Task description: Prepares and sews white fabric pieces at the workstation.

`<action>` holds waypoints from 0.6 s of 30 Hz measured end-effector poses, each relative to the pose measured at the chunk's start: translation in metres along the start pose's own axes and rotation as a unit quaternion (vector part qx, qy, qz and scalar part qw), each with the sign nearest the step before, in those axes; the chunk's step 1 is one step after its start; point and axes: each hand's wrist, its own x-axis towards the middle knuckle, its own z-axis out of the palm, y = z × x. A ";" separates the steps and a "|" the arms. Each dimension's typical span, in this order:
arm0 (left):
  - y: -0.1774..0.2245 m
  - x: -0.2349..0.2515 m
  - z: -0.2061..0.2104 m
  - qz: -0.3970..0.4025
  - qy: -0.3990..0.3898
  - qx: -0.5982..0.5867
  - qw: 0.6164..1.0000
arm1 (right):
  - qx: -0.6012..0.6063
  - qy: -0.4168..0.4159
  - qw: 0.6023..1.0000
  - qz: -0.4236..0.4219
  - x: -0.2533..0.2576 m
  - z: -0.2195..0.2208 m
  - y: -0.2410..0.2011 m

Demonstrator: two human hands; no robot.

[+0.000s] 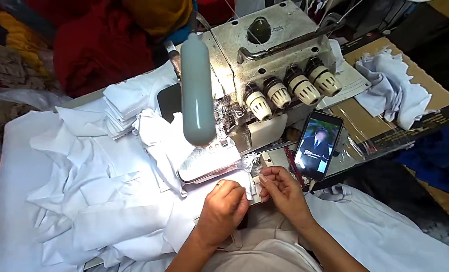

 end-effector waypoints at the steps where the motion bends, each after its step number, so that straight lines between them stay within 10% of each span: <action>1: 0.001 -0.002 -0.004 -0.022 0.010 -0.046 0.999 | 0.002 -0.016 1.000 0.012 -0.003 -0.002 -0.004; 8: 0.010 -0.012 -0.003 -0.022 0.071 -0.083 0.994 | 0.160 -0.189 0.942 0.227 -0.002 -0.003 -0.044; 18: 0.001 -0.008 -0.024 -0.067 0.142 -0.141 0.977 | -0.106 -0.059 0.993 -0.004 -0.002 -0.001 -0.024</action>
